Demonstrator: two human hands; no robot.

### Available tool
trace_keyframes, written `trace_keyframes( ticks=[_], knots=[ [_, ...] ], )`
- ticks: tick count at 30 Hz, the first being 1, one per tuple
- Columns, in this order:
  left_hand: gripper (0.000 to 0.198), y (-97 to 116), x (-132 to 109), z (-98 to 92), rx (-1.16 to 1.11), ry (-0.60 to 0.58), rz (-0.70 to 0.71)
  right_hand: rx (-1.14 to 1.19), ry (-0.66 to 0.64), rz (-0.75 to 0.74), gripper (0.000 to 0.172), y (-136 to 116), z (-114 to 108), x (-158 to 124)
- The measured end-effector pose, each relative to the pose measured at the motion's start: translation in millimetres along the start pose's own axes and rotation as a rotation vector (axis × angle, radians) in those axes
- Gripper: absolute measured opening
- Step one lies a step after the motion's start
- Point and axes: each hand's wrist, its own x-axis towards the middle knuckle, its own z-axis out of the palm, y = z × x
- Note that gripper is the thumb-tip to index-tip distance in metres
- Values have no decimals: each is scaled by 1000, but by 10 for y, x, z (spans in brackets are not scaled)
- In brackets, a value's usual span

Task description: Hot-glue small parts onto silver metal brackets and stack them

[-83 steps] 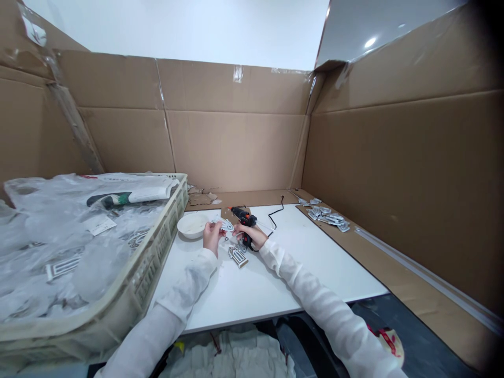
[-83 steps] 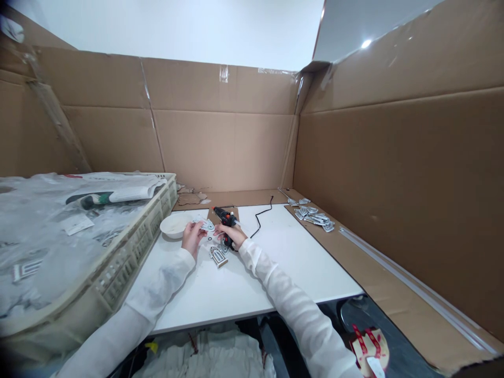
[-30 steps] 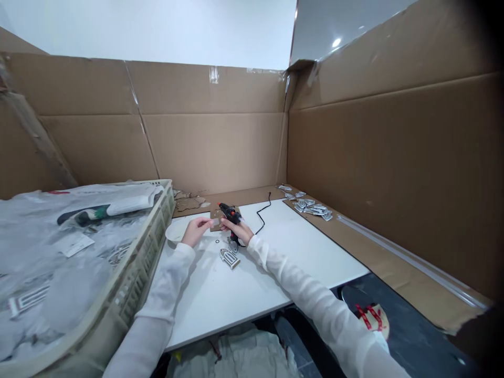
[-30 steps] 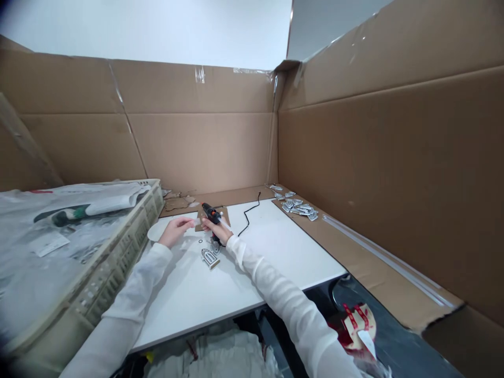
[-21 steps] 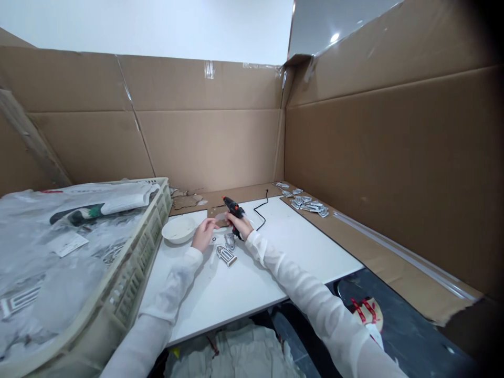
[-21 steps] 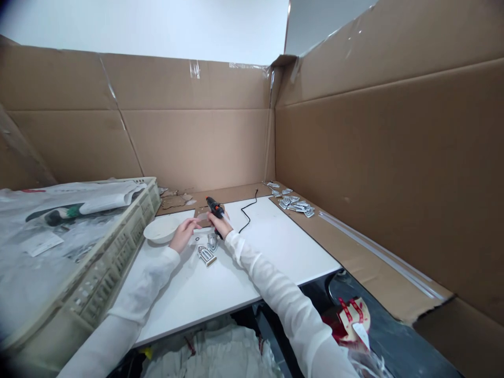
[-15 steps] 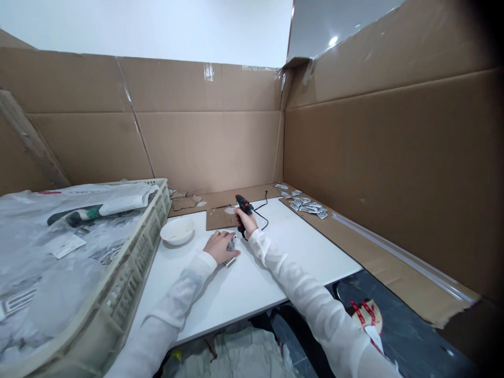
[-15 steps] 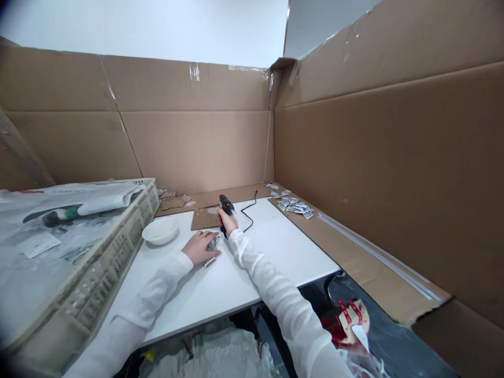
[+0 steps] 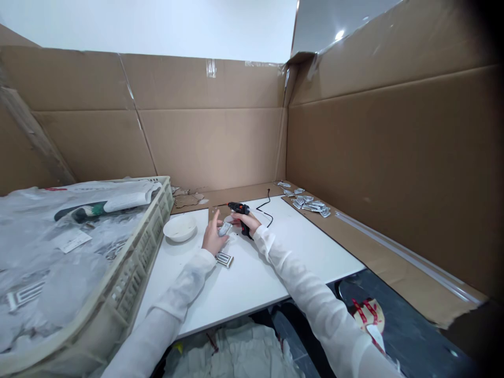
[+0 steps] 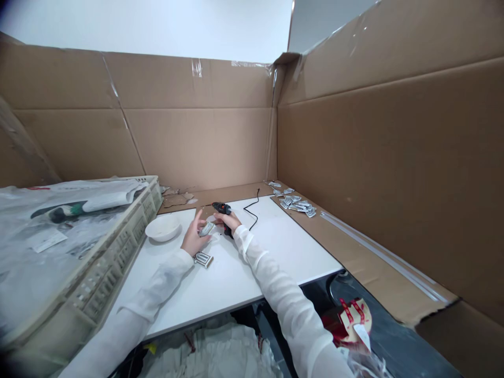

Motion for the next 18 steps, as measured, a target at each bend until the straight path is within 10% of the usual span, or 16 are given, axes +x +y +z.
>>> trace_keyframes(
  ticks=[7, 18],
  knots=[
    [95, 61, 15, -63, -16, 196, 274, -181, -146, -289, 19, -39, 127, -135],
    [89, 131, -11, -86, 2, 232, 305, -386, -76, -495, 28, 57, 144, -118]
  ],
)
